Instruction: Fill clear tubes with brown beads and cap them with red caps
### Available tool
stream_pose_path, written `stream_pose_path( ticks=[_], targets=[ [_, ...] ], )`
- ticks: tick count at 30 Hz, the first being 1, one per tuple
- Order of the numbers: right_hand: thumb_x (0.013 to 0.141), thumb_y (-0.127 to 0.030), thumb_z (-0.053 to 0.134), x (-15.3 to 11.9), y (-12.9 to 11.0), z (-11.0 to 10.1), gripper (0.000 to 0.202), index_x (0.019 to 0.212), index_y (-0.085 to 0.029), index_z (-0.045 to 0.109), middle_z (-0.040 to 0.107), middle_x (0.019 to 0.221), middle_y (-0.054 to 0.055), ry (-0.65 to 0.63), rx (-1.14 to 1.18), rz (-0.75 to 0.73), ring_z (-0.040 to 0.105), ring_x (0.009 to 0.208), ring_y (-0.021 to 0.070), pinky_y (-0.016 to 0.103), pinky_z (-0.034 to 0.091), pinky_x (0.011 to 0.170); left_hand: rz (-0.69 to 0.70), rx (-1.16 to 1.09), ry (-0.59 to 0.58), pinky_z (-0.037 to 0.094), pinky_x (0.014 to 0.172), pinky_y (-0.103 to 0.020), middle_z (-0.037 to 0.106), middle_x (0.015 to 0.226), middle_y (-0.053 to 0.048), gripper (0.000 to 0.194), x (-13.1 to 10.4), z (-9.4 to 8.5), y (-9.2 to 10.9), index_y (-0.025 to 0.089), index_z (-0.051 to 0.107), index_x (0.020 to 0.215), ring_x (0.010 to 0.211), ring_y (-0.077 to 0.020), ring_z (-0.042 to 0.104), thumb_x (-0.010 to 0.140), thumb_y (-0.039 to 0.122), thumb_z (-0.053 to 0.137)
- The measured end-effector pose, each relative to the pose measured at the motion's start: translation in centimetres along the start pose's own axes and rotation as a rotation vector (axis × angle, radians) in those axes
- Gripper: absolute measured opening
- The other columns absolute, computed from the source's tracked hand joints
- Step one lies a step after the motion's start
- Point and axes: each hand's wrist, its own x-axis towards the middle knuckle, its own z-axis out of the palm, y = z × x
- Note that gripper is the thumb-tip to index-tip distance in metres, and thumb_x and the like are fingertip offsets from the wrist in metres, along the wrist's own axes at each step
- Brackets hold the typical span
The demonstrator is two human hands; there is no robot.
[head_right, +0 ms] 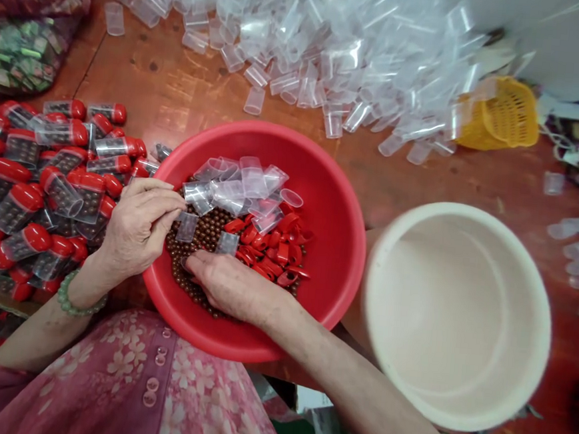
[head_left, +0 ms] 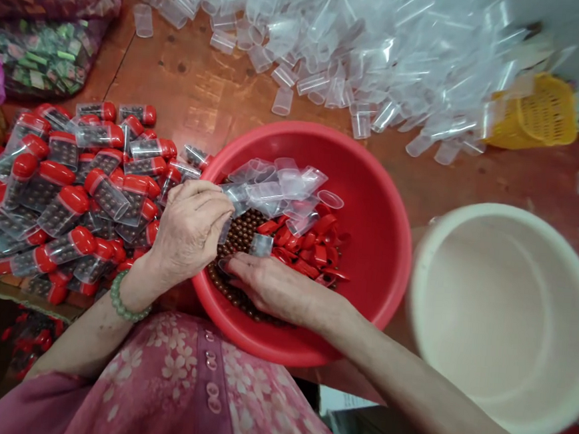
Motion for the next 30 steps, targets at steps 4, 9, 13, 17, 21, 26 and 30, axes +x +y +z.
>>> stream_pose_path(
  ticks=[4, 9, 13, 17, 21, 26, 30],
  targets=[
    [0.080, -0.018, 0.071, 1.0, 1.4, -0.3, 0.030, 0.105, -0.017, 0.053, 0.065, 0.090, 0.001, 0.023, 0.305, 0.045, 0.058, 0.071, 0.0124, 0.024, 0.044, 0.066, -0.009, 0.009, -0.036, 0.045, 0.091, -0.041, 0.074, 0.092, -0.005, 0.019, 0.2, -0.1, 0.1, 0.017, 0.068, 0.089, 0.100, -0.0224, 0.060, 0.092, 0.016, 0.048],
    [0.069, -0.030, 0.082, 2.0, 2.6, -0.1, 0.030, 0.086, -0.016, 0.061, 0.058, 0.068, -0.006, -0.111, 0.478, 0.144, 0.051, 0.060, 0.0097, 0.021, 0.039, 0.056, 0.014, -0.028, -0.026, 0.048, 0.089, -0.039, 0.073, 0.092, -0.006, 0.019, 0.2, 0.0, -0.1, 0.015, 0.068, 0.089, 0.097, -0.0218, 0.060, 0.091, 0.014, 0.049],
    [0.074, -0.044, 0.076, 0.9, 2.1, -1.5, 0.036, 0.090, -0.015, 0.063, 0.061, 0.068, -0.003, -0.145, 0.377, 0.202, 0.053, 0.059, 0.0107, 0.021, 0.037, 0.054, 0.060, -0.061, 0.009, 0.051, 0.088, -0.038, 0.072, 0.090, -0.006, 0.019, 0.1, 0.1, -0.3, 0.014, 0.068, 0.089, 0.095, -0.0209, 0.058, 0.090, 0.011, 0.050],
    [0.080, -0.045, 0.069, -0.9, 0.5, -3.4, 0.034, 0.087, -0.012, 0.069, 0.069, 0.074, 0.009, -0.296, -0.058, 0.382, 0.065, 0.068, 0.0211, 0.027, 0.042, 0.058, 0.077, -0.066, 0.014, 0.050, 0.088, -0.039, 0.072, 0.090, -0.006, 0.018, 0.2, 0.2, -0.4, 0.014, 0.068, 0.089, 0.096, -0.0210, 0.058, 0.089, 0.010, 0.050],
    [0.081, -0.016, 0.060, -1.2, -0.4, -2.6, 0.018, 0.090, -0.008, 0.073, 0.072, 0.082, 0.019, -0.381, -0.368, 0.549, 0.071, 0.081, 0.0296, 0.033, 0.050, 0.067, 0.089, -0.057, 0.010, 0.050, 0.087, -0.038, 0.071, 0.089, -0.006, 0.016, 0.3, 0.3, -0.5, 0.013, 0.068, 0.089, 0.095, -0.0214, 0.057, 0.089, 0.011, 0.051],
    [0.083, -0.007, 0.049, 0.5, 0.5, -0.1, 0.026, 0.097, -0.009, 0.071, 0.073, 0.087, 0.019, -0.289, -0.366, 0.528, 0.071, 0.085, 0.0261, 0.033, 0.052, 0.076, 0.100, -0.051, -0.006, 0.050, 0.086, -0.037, 0.071, 0.088, -0.007, 0.016, 0.4, 0.3, -0.5, 0.012, 0.068, 0.088, 0.095, -0.0222, 0.056, 0.089, 0.010, 0.052],
    [0.083, -0.009, 0.048, 1.7, 0.6, 0.8, 0.026, 0.102, -0.009, 0.066, 0.071, 0.095, 0.018, -0.188, -0.342, 0.470, 0.070, 0.089, 0.0256, 0.030, 0.051, 0.074, 0.089, -0.055, -0.020, 0.049, 0.087, -0.038, 0.071, 0.088, -0.007, 0.016, 0.4, 0.3, -0.5, 0.012, 0.068, 0.089, 0.095, -0.0225, 0.055, 0.089, 0.010, 0.052]
  ],
)
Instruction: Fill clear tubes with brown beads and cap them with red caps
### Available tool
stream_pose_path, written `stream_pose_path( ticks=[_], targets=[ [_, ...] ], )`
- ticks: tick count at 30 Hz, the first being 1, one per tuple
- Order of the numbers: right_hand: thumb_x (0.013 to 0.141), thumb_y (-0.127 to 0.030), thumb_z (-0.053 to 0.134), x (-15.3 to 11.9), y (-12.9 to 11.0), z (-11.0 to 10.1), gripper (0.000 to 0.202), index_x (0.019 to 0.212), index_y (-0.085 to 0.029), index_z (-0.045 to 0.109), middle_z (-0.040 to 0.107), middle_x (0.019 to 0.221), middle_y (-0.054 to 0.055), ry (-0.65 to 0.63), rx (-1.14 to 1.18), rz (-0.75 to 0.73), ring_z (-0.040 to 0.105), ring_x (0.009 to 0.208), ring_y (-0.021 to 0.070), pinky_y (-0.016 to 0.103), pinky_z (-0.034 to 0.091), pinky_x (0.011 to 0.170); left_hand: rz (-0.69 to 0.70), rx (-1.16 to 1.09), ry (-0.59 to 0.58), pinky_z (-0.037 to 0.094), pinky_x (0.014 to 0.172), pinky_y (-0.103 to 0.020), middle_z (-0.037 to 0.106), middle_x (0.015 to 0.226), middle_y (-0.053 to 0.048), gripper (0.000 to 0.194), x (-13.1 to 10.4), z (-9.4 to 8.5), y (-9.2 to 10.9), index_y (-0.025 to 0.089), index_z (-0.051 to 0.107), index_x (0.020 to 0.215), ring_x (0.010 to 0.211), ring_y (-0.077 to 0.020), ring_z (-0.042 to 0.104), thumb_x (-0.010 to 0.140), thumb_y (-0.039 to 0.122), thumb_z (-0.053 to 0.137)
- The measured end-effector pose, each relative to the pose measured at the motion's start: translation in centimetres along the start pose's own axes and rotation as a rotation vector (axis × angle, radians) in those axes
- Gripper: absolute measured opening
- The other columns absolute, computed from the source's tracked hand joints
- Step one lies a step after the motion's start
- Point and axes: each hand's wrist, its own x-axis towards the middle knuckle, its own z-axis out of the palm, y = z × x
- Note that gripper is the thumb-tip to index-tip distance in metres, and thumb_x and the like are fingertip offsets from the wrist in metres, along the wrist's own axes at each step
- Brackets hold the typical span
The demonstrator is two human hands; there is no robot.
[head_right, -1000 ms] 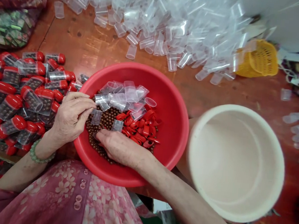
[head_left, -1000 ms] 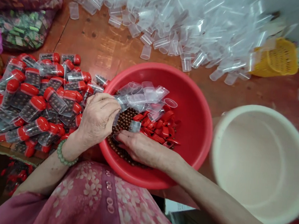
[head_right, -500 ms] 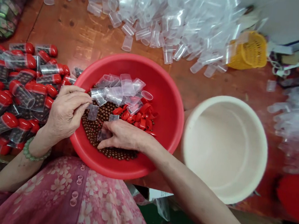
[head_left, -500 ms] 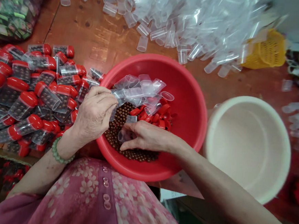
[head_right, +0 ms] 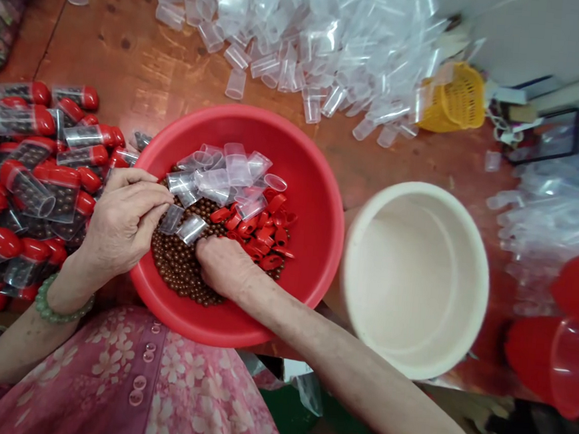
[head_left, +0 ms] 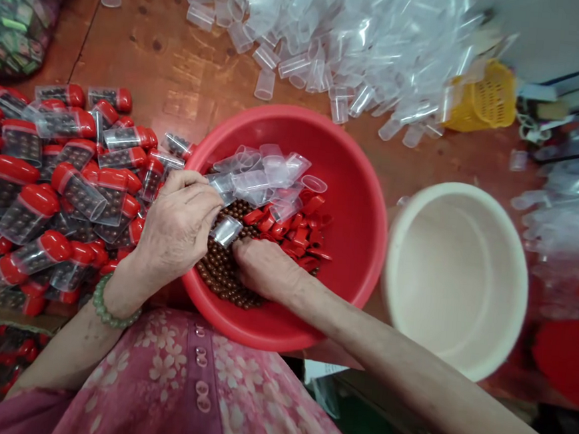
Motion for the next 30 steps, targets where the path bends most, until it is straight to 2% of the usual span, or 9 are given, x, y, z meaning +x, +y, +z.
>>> stream_pose_path(
  ticks=[6, 10, 13, 16, 18, 22, 25, 27, 30],
  targets=[
    [0.080, -0.015, 0.053, 1.4, -0.6, 0.0, 0.026, 0.105, -0.011, 0.059, 0.067, 0.100, 0.013, 0.190, 0.145, -0.128, 0.065, 0.086, 0.0226, 0.029, 0.046, 0.071, -0.005, 0.012, -0.018, 0.049, 0.088, -0.039, 0.072, 0.088, -0.008, 0.017, 0.0, -0.1, 0.0, 0.012, 0.068, 0.088, 0.096, -0.0228, 0.055, 0.089, 0.010, 0.051],
    [0.076, -0.013, 0.062, 1.7, 0.3, 0.3, 0.015, 0.090, -0.013, 0.059, 0.065, 0.089, 0.007, 0.344, 0.470, -0.252, 0.060, 0.081, 0.0183, 0.027, 0.044, 0.073, -0.004, 0.031, -0.017, 0.050, 0.087, -0.039, 0.072, 0.089, -0.007, 0.018, 0.1, -0.3, 0.0, 0.013, 0.068, 0.089, 0.095, -0.0220, 0.056, 0.090, 0.012, 0.050],
    [0.078, -0.019, 0.070, 1.2, 1.1, 0.4, 0.023, 0.098, -0.012, 0.061, 0.066, 0.093, 0.006, 0.457, 0.747, -0.345, 0.060, 0.085, 0.0178, 0.029, 0.047, 0.080, -0.015, 0.063, -0.040, 0.050, 0.091, -0.042, 0.073, 0.091, -0.006, 0.019, 0.1, -0.5, 0.2, 0.015, 0.067, 0.091, 0.098, -0.0227, 0.058, 0.092, 0.015, 0.049],
    [0.080, -0.027, 0.073, 0.2, 1.9, 0.2, 0.037, 0.113, -0.015, 0.060, 0.066, 0.107, 0.008, 0.570, 0.941, -0.486, 0.061, 0.099, 0.0185, 0.034, 0.047, 0.092, -0.052, 0.167, -0.095, 0.035, 0.110, -0.056, 0.073, 0.099, -0.007, 0.020, -0.1, -1.2, 1.2, 0.015, 0.066, 0.096, 0.110, -0.0255, 0.058, 0.095, 0.018, 0.046],
    [0.081, -0.031, 0.073, -0.5, 2.3, -0.1, 0.039, 0.116, -0.018, 0.060, 0.063, 0.113, 0.008, 0.638, 0.988, -0.561, 0.059, 0.106, 0.0188, 0.037, 0.046, 0.097, -0.054, 0.175, -0.144, 0.023, 0.117, -0.059, 0.070, 0.110, -0.009, 0.022, -0.2, -2.0, 2.2, 0.014, 0.064, 0.105, 0.123, -0.0274, 0.054, 0.096, 0.020, 0.045],
    [0.084, -0.037, 0.070, -2.4, 2.8, -0.9, 0.035, 0.116, -0.023, 0.064, 0.057, 0.111, 0.006, 0.710, 1.004, -0.606, 0.057, 0.104, 0.0181, 0.039, 0.048, 0.096, -0.088, -0.129, -0.404, 0.034, 0.117, -0.043, 0.049, 0.144, -0.015, 0.044, -0.3, -3.3, 4.0, 0.012, 0.044, 0.138, 0.139, -0.0243, 0.040, 0.096, 0.026, 0.046],
    [0.089, -0.036, 0.064, -3.6, 3.0, -1.4, 0.028, 0.112, -0.021, 0.066, 0.058, 0.101, 0.005, 0.754, 0.992, -0.647, 0.057, 0.097, 0.0165, 0.035, 0.049, 0.089, -0.212, -0.364, -0.571, 0.034, 0.117, -0.041, 0.038, 0.154, -0.014, 0.058, -0.1, -3.0, 4.8, 0.017, 0.029, 0.149, 0.140, -0.0239, 0.039, 0.096, 0.030, 0.047],
    [0.091, -0.033, 0.061, -4.2, 3.0, -1.5, 0.023, 0.109, -0.020, 0.066, 0.061, 0.098, 0.005, 0.801, 0.984, -0.664, 0.058, 0.093, 0.0155, 0.032, 0.049, 0.087, -0.311, -0.484, -0.589, 0.034, 0.115, -0.041, 0.042, 0.151, -0.014, 0.058, 0.1, -2.4, 4.9, 0.017, 0.030, 0.148, 0.137, -0.0250, 0.043, 0.095, 0.033, 0.049],
    [0.089, -0.030, 0.064, -4.8, 3.0, -1.1, 0.027, 0.113, -0.019, 0.064, 0.065, 0.097, 0.004, 0.824, 1.059, -0.619, 0.061, 0.085, 0.0136, 0.029, 0.051, 0.081, -0.425, -0.590, -0.576, 0.042, 0.107, -0.040, 0.058, 0.135, -0.011, 0.046, 0.4, -1.5, 5.0, 0.016, 0.046, 0.138, 0.123, -0.0249, 0.055, 0.095, 0.034, 0.049]
  ],
)
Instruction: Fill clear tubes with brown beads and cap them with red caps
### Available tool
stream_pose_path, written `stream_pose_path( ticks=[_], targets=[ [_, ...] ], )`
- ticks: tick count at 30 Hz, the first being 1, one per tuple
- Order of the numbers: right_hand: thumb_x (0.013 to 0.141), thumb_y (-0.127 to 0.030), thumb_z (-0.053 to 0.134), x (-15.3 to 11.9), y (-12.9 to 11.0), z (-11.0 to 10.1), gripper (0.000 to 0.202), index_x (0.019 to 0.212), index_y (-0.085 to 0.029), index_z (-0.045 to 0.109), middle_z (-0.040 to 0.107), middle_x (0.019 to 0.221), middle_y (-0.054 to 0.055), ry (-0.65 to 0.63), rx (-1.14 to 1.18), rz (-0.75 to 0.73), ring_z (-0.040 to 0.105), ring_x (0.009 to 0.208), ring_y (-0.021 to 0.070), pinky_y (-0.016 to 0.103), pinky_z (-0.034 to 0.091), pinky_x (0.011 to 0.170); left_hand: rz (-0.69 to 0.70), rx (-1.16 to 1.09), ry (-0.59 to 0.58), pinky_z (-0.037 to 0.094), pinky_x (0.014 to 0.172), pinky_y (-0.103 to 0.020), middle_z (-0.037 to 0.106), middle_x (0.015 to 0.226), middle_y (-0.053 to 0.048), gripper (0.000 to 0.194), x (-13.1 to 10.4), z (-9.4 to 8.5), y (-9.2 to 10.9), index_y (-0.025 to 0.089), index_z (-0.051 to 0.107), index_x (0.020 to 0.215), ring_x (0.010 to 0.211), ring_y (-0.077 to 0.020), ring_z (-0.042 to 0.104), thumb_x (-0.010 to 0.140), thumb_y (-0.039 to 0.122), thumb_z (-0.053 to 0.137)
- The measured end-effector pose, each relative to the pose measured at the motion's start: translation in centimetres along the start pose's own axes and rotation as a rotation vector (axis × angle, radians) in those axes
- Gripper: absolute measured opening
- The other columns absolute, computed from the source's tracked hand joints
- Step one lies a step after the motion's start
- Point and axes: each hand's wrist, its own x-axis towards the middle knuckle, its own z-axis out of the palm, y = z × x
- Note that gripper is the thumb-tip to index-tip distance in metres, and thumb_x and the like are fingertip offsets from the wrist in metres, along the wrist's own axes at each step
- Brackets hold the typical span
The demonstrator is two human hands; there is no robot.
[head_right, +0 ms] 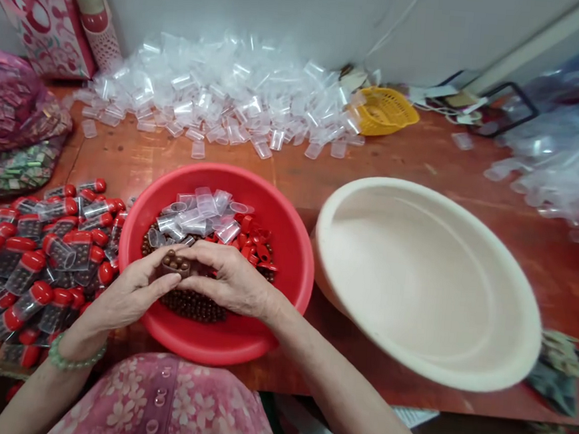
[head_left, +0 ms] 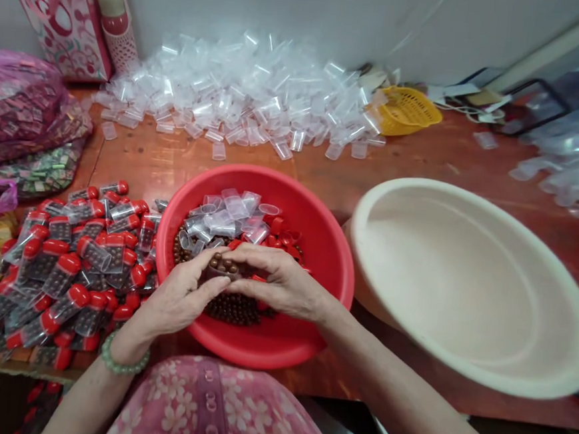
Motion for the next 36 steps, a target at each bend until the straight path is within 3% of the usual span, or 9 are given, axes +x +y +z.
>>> stream_pose_path(
  ticks=[4, 9, 14, 18, 21, 23, 26, 30, 36],
  targets=[
    [0.083, -0.032, 0.070, -0.5, -0.2, 0.1, 0.038, 0.117, -0.019, 0.059, 0.067, 0.093, 0.002, 0.053, 0.126, 0.153, 0.061, 0.074, 0.0118, 0.025, 0.053, 0.069, -0.019, -0.038, -0.018, 0.048, 0.095, -0.035, 0.068, 0.114, -0.008, 0.034, 0.4, 0.3, 0.1, 0.014, 0.059, 0.124, 0.105, -0.0223, 0.063, 0.093, 0.026, 0.051],
    [0.084, -0.031, 0.069, -0.3, -0.2, 0.1, 0.027, 0.107, -0.019, 0.063, 0.067, 0.090, 0.002, 0.054, 0.095, 0.086, 0.061, 0.073, 0.0106, 0.024, 0.051, 0.068, 0.045, 0.060, -0.002, 0.047, 0.098, -0.034, 0.068, 0.117, -0.008, 0.034, 0.6, 0.1, 0.1, 0.016, 0.060, 0.123, 0.108, -0.0215, 0.063, 0.090, 0.020, 0.053],
    [0.082, -0.032, 0.070, -0.9, 0.1, 0.1, 0.019, 0.088, -0.018, 0.059, 0.063, 0.078, 0.000, 0.150, 0.115, 0.163, 0.058, 0.067, 0.0108, 0.024, 0.050, 0.064, 0.018, 0.093, 0.161, 0.051, 0.086, -0.030, 0.071, 0.105, -0.007, 0.027, 0.8, 0.0, -0.3, 0.016, 0.062, 0.115, 0.095, -0.0187, 0.065, 0.090, 0.022, 0.054],
    [0.083, -0.031, 0.067, -2.0, 0.1, -1.8, 0.016, 0.081, -0.017, 0.059, 0.064, 0.076, 0.000, 0.114, -0.028, 0.220, 0.059, 0.070, 0.0121, 0.024, 0.048, 0.068, 0.085, -0.023, 0.246, 0.051, 0.086, -0.028, 0.069, 0.099, -0.005, 0.018, 0.9, -0.2, -0.1, 0.017, 0.064, 0.104, 0.093, -0.0163, 0.065, 0.088, 0.023, 0.059],
    [0.085, -0.027, 0.061, -3.0, 0.5, -3.7, 0.011, 0.083, -0.017, 0.061, 0.063, 0.073, 0.000, 0.182, -0.239, 0.323, 0.055, 0.064, 0.0112, 0.023, 0.044, 0.063, 0.139, -0.166, 0.205, 0.052, 0.087, -0.029, 0.068, 0.103, -0.006, 0.019, 0.8, -0.2, 0.2, 0.018, 0.063, 0.106, 0.095, -0.0165, 0.066, 0.089, 0.025, 0.061],
    [0.086, -0.023, 0.058, -3.6, 0.9, -4.4, 0.008, 0.084, -0.017, 0.062, 0.063, 0.072, 0.000, 0.210, -0.397, 0.405, 0.053, 0.062, 0.0114, 0.023, 0.043, 0.062, 0.138, -0.119, 0.161, 0.053, 0.087, -0.028, 0.068, 0.104, -0.006, 0.018, 0.8, -0.2, 0.2, 0.018, 0.063, 0.107, 0.095, -0.0157, 0.066, 0.090, 0.023, 0.060],
    [0.089, -0.018, 0.054, -3.7, 1.2, -4.2, 0.009, 0.088, -0.016, 0.063, 0.067, 0.083, 0.004, 0.050, -0.587, 0.458, 0.060, 0.074, 0.0143, 0.025, 0.045, 0.071, 0.132, 0.026, 0.170, 0.053, 0.084, -0.026, 0.070, 0.100, -0.005, 0.019, 0.9, -0.3, 0.1, 0.018, 0.064, 0.107, 0.091, -0.0142, 0.066, 0.089, 0.021, 0.060],
    [0.092, -0.017, 0.048, -2.5, 1.3, -2.3, 0.017, 0.102, -0.014, 0.063, 0.068, 0.102, 0.012, -0.208, -0.861, 0.540, 0.064, 0.093, 0.0218, 0.029, 0.045, 0.077, 0.136, 0.031, 0.200, 0.054, 0.084, -0.029, 0.072, 0.100, -0.006, 0.024, 1.4, -0.2, -0.4, 0.017, 0.063, 0.110, 0.091, -0.0164, 0.068, 0.087, 0.023, 0.061],
    [0.088, -0.006, 0.042, -0.7, 2.5, 0.0, 0.029, 0.113, -0.013, 0.055, 0.068, 0.099, 0.012, -0.362, -1.023, 0.592, 0.065, 0.093, 0.0231, 0.028, 0.044, 0.071, 0.082, -0.006, 0.156, 0.053, 0.088, -0.032, 0.071, 0.103, -0.007, 0.030, 2.0, 0.3, -1.0, 0.017, 0.061, 0.116, 0.096, -0.0182, 0.067, 0.086, 0.022, 0.060]
  ],
)
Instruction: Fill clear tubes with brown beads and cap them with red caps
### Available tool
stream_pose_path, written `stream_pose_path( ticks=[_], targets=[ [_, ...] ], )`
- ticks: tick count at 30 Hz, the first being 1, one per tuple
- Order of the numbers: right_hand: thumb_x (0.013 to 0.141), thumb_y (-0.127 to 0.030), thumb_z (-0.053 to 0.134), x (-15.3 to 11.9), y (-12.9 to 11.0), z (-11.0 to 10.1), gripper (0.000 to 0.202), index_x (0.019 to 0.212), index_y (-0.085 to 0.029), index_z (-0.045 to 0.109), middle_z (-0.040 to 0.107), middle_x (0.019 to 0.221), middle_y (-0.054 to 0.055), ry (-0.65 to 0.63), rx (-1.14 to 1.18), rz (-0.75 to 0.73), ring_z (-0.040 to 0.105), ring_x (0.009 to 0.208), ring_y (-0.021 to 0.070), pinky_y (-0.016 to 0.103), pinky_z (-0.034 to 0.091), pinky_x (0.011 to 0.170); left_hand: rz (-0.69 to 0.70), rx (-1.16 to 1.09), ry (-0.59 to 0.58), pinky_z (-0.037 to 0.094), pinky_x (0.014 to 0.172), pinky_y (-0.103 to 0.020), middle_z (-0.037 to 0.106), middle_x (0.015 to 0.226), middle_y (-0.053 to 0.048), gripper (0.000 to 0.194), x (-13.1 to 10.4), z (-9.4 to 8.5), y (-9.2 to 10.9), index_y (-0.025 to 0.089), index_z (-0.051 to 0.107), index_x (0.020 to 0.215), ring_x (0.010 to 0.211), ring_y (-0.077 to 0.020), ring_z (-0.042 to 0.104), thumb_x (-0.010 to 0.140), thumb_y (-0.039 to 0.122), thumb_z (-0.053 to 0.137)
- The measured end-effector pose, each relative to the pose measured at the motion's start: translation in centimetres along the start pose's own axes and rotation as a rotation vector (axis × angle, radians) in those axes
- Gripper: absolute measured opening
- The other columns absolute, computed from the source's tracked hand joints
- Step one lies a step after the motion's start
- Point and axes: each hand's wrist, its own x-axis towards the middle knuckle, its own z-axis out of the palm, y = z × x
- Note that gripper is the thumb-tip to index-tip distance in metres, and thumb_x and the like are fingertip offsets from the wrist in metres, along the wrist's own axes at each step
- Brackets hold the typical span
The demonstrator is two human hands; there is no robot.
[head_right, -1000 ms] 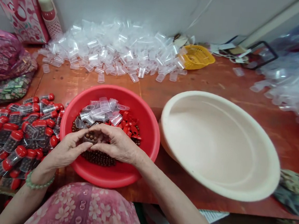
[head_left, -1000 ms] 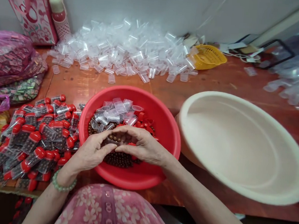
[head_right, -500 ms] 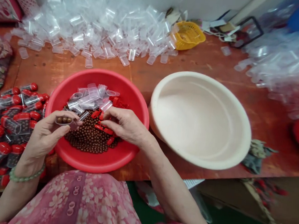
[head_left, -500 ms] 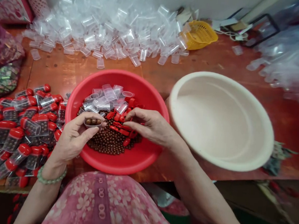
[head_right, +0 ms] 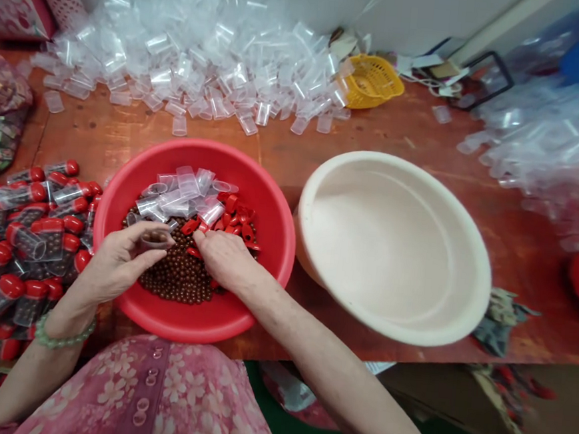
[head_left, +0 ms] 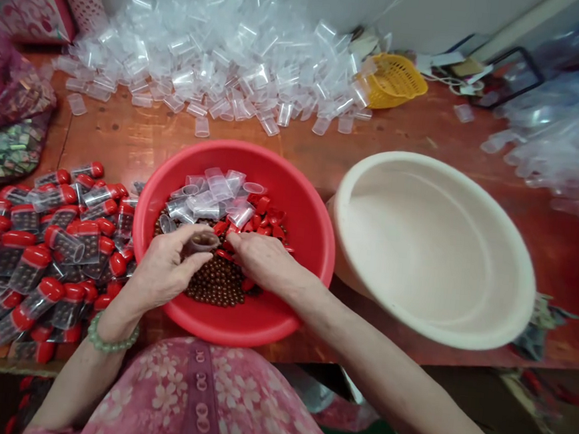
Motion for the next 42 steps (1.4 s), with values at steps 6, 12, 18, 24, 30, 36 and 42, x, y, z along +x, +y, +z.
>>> stream_pose_path(
  ticks=[6, 12, 18, 24, 30, 36, 42],
  targets=[
    [0.087, -0.008, 0.040, 0.3, 0.8, 0.6, 0.030, 0.110, -0.015, 0.058, 0.064, 0.102, 0.012, 0.042, -0.005, -0.025, 0.065, 0.082, 0.0211, 0.028, 0.044, 0.065, -0.077, -0.170, -0.001, 0.051, 0.084, -0.031, 0.072, 0.098, -0.007, 0.027, 0.2, -0.1, 0.6, 0.015, 0.062, 0.109, 0.091, -0.0176, 0.066, 0.084, 0.023, 0.060],
    [0.085, -0.027, 0.052, -1.0, 1.0, -1.2, 0.013, 0.095, -0.020, 0.055, 0.058, 0.076, -0.001, 0.428, 1.035, -0.026, 0.056, 0.062, 0.0126, 0.025, 0.046, 0.059, -0.163, -0.304, 0.067, 0.050, 0.077, -0.028, 0.068, 0.085, -0.003, 0.021, 0.0, -0.2, 1.1, 0.016, 0.062, 0.099, 0.078, -0.0146, 0.062, 0.080, 0.026, 0.064],
    [0.072, -0.030, 0.061, -0.2, -2.0, -1.9, 0.027, 0.096, -0.023, 0.052, 0.052, 0.063, -0.007, 0.542, 1.696, 0.061, 0.049, 0.044, 0.0083, 0.021, 0.042, 0.044, -0.206, -0.439, 0.115, 0.050, 0.079, -0.029, 0.065, 0.084, -0.001, 0.028, -0.1, 0.8, 1.2, 0.017, 0.059, 0.094, 0.077, -0.0132, 0.061, 0.071, 0.023, 0.074],
    [0.083, -0.027, 0.054, -0.4, -3.5, -1.1, 0.018, 0.100, -0.021, 0.058, 0.063, 0.077, 0.001, 0.820, 1.195, 0.118, 0.058, 0.061, 0.0139, 0.027, 0.052, 0.057, -0.255, -0.478, 0.174, 0.047, 0.075, -0.027, 0.061, 0.080, 0.002, 0.031, -0.2, 1.1, 1.3, 0.016, 0.058, 0.090, 0.073, -0.0110, 0.057, 0.067, 0.022, 0.077],
    [0.094, -0.017, 0.043, -1.4, -3.1, -0.7, 0.027, 0.113, -0.016, 0.063, 0.070, 0.108, 0.014, 0.845, 0.456, -0.313, 0.067, 0.103, 0.0201, 0.033, 0.056, 0.091, -0.225, -0.627, 0.209, 0.046, 0.074, -0.025, 0.062, 0.082, 0.001, 0.037, -0.1, 1.0, 0.4, 0.016, 0.059, 0.092, 0.074, -0.0106, 0.057, 0.063, 0.022, 0.080],
    [0.095, -0.020, 0.050, -2.7, -1.6, -1.4, 0.042, 0.137, -0.015, 0.048, 0.068, 0.121, 0.015, 0.783, 0.402, -0.481, 0.066, 0.112, 0.0207, 0.033, 0.057, 0.095, -0.219, -0.812, 0.174, 0.041, 0.066, -0.022, 0.058, 0.072, 0.003, 0.043, -0.1, 0.7, 0.0, 0.013, 0.058, 0.085, 0.064, -0.0072, 0.051, 0.057, 0.025, 0.087],
    [0.089, -0.013, 0.061, -2.7, -1.3, -2.1, 0.025, 0.113, -0.019, 0.063, 0.073, 0.103, 0.011, 0.841, 0.512, -0.725, 0.072, 0.094, 0.0162, 0.024, 0.060, 0.083, -0.242, -0.881, 0.097, 0.038, 0.068, -0.022, 0.058, 0.075, 0.002, 0.047, -0.1, 0.7, 0.1, 0.012, 0.060, 0.091, 0.069, -0.0077, 0.051, 0.057, 0.028, 0.089]
  ],
)
